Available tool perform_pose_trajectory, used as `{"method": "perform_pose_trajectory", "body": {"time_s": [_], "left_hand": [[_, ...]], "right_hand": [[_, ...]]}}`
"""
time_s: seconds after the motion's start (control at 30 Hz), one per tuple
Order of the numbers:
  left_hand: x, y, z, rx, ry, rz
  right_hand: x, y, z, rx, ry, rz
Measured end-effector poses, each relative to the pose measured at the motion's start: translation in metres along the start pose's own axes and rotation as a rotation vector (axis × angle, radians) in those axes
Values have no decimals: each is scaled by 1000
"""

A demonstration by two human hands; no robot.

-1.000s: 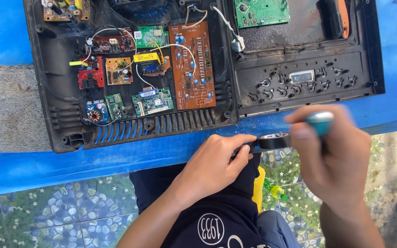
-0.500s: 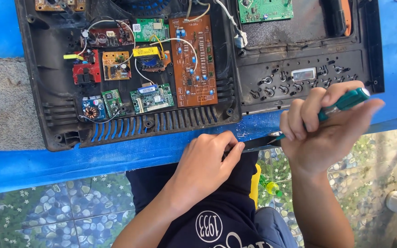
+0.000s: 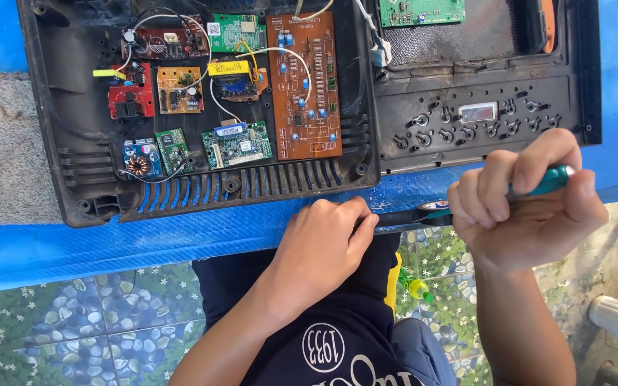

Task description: Repairing the internal components of an induction cooker by securing wires with electrical tape and using a screwdriver.

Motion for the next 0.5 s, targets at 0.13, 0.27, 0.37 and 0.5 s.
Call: {"method": "perform_pose_trajectory", "body": {"time_s": [0.13,0.27,0.37,0.5], "left_hand": [[0,2,-2,-7,-18,0],[1,3,-2,-1,-27,-8],[3,3,0,-11,-20,-18],[3,1,0,-46,-15,6]], "right_hand": [[-1,-5,3,74,44,36],[-6,-4,5,54,119,61],[-2,1,22,51,20,74],[-10,1,29,144,79,111]]}}
Point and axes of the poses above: each hand's wrist, its own y-axis towards the middle knuckle, its own z-axis out of the palm, x = y × z, the point moved 10 cm from there along y, towards the middle knuckle, and after that the axes turned 10 degrees about z, right-handed, at the moved point
